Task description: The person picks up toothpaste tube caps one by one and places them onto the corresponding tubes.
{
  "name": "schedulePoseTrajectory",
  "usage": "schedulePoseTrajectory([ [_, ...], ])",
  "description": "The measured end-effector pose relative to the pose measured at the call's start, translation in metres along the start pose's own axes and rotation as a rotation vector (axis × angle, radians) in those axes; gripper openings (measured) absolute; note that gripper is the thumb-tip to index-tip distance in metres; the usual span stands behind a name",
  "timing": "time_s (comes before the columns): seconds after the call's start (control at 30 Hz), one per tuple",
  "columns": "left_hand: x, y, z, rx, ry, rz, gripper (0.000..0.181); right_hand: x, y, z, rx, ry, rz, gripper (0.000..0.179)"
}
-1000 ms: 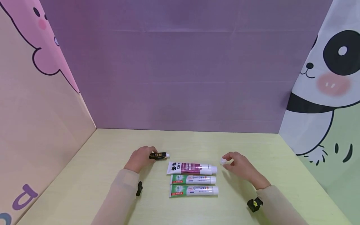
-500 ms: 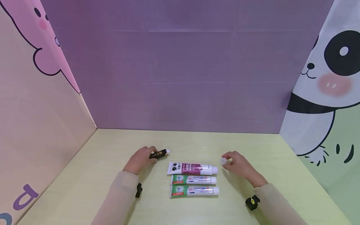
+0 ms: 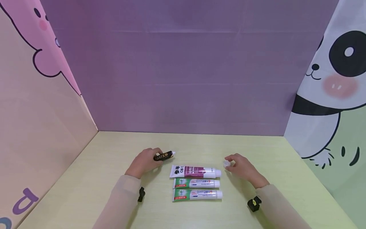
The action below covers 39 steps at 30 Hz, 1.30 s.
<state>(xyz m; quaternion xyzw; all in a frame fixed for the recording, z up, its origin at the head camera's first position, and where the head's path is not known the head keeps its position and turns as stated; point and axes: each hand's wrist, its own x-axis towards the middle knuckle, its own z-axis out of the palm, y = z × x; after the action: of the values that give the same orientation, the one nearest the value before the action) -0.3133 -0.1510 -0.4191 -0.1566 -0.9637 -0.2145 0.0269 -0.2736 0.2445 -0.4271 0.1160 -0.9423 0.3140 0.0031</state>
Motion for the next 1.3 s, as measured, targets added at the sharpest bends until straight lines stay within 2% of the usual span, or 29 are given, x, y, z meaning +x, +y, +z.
schedulePoseTrajectory([
  [0.33,0.003,0.006,-0.001,-0.011,0.038,0.071,0.034,0.004,0.004,0.002,-0.034,-0.011,0.055,0.026],
  [0.53,0.002,0.012,-0.004,-0.014,0.050,0.074,0.034,0.004,0.003,0.001,-0.036,-0.019,0.073,0.023],
  [0.73,-0.001,0.019,-0.007,-0.027,0.042,0.087,0.034,0.000,0.000,-0.002,0.002,-0.019,0.052,0.021],
  [0.9,-0.002,0.023,-0.008,-0.048,0.038,0.141,0.032,-0.006,-0.002,-0.007,0.047,-0.025,0.036,0.020],
  [1.17,-0.006,0.030,-0.010,-0.044,0.033,0.232,0.031,-0.011,-0.004,-0.009,0.058,-0.014,0.010,0.023],
  [1.3,-0.009,0.035,-0.013,-0.060,0.010,0.285,0.029,-0.014,-0.007,-0.009,0.062,0.001,0.003,0.025],
])
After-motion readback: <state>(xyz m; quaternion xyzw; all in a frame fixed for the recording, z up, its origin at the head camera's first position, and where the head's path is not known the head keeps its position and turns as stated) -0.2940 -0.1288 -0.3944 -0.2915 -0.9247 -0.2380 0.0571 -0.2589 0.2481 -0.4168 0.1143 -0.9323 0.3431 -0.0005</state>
